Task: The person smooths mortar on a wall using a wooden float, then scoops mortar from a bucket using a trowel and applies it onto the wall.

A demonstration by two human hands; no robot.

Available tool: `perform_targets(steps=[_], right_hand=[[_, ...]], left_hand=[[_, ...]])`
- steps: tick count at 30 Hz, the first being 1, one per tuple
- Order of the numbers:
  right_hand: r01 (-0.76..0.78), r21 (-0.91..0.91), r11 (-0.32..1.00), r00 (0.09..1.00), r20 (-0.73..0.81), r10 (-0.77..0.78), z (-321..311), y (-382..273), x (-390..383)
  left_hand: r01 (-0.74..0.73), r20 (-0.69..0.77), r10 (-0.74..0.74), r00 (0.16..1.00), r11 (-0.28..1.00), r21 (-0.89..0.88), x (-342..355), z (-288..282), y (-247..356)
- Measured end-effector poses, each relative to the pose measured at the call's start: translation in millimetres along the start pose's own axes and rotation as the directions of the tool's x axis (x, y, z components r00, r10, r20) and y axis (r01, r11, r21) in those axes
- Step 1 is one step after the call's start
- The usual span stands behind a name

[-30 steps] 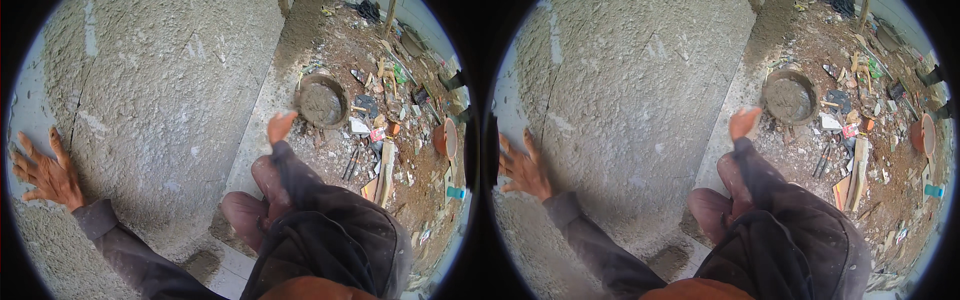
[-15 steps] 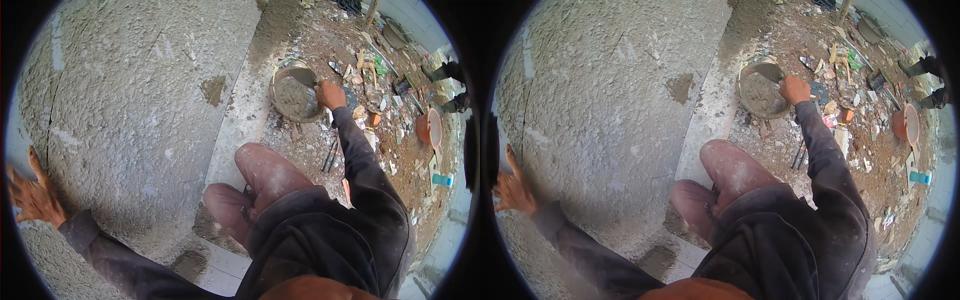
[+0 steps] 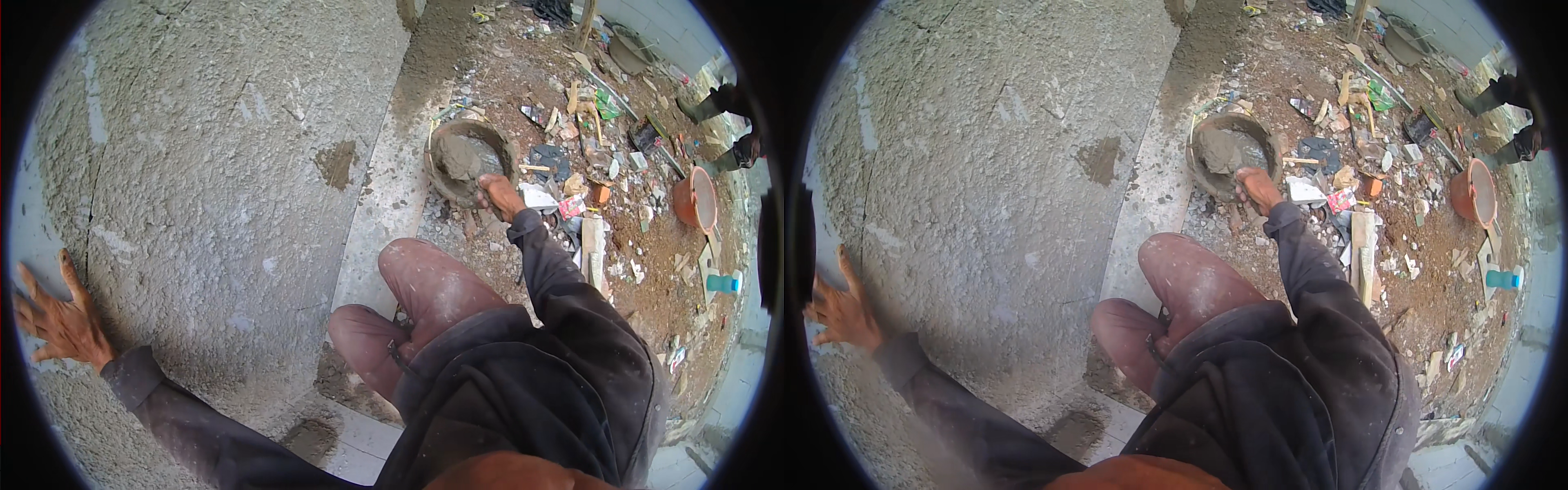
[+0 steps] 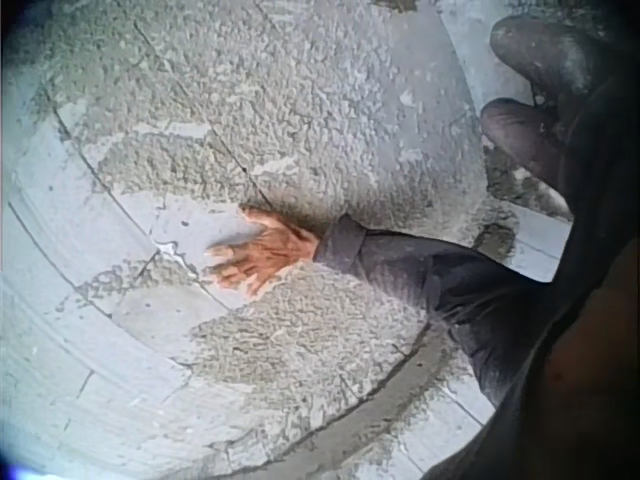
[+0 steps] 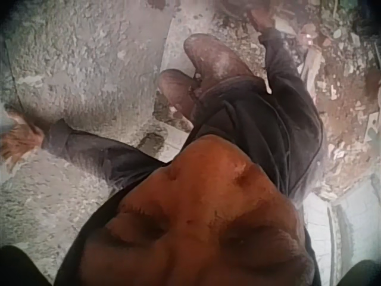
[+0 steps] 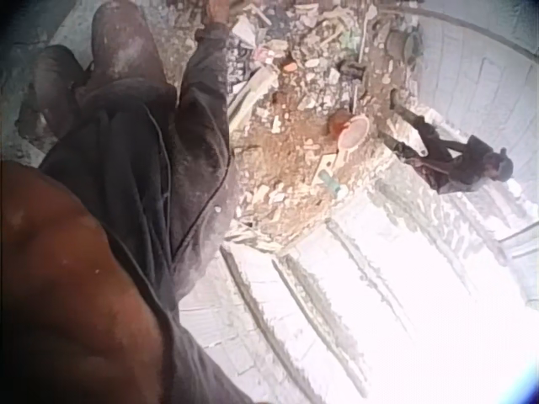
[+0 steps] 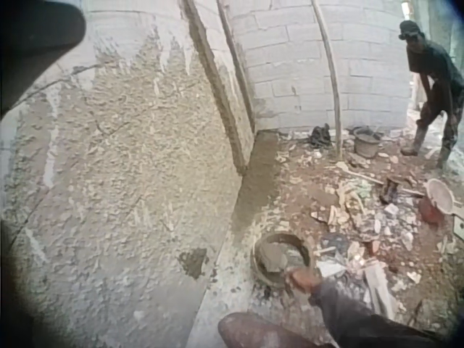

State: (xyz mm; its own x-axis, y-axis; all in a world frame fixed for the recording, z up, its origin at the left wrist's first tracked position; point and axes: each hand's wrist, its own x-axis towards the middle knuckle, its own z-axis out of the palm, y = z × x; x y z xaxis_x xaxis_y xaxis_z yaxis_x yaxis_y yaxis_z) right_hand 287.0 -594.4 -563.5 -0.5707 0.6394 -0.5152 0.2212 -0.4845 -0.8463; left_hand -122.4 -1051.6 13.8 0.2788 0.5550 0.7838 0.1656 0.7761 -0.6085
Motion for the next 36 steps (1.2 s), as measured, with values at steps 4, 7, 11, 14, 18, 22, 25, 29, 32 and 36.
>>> perform_targets(steps=[4,7,11,14,18,22,25,29,32,36], right_hand=[[0.253,0.124,0.960,0.960,-0.156,-0.233,73,-36,-50],[0.449,0.113,0.886,0.869,-0.288,-0.403,127,-61,-90],[0.605,-0.164,0.779,0.567,-0.598,-0.566,223,-45,-62],[0.459,-0.537,0.708,0.396,-0.590,-0.704,328,-19,4],[0.540,0.053,0.840,0.841,-0.078,-0.536,388,-56,-74],[0.527,0.002,0.850,0.847,0.075,-0.526,253,-121,-104],[0.470,-0.724,0.505,0.700,-0.042,-0.713,102,-83,-16],[-0.060,-0.980,0.191,0.861,-0.147,-0.487,-9,-18,54],[-0.059,-0.992,0.115,0.914,-0.100,-0.393,-53,38,109],[0.318,-0.792,0.521,0.943,0.323,-0.084,-69,56,74]], left_hand=[[0.049,0.022,-0.047,0.999,0.995,-0.090,-10,-2,8],[0.031,-0.012,-0.033,0.999,0.993,-0.110,-7,-7,5],[0.015,-0.028,-0.017,0.999,0.997,-0.081,-7,-9,2],[0.029,-0.071,-0.041,0.997,0.986,-0.165,10,-4,15],[0.021,0.005,-0.021,1.000,0.988,-0.153,-21,-9,-6],[-0.012,-0.038,0.007,0.999,0.991,-0.130,-9,-10,-14],[-0.031,-0.055,0.028,0.998,0.998,-0.059,-14,7,-16],[-0.016,-0.016,0.014,1.000,0.994,-0.106,-4,-3,4],[0.026,-0.020,-0.029,0.999,0.991,-0.130,2,5,12],[-0.021,0.020,0.021,1.000,1.000,0.023,-23,3,-18]])
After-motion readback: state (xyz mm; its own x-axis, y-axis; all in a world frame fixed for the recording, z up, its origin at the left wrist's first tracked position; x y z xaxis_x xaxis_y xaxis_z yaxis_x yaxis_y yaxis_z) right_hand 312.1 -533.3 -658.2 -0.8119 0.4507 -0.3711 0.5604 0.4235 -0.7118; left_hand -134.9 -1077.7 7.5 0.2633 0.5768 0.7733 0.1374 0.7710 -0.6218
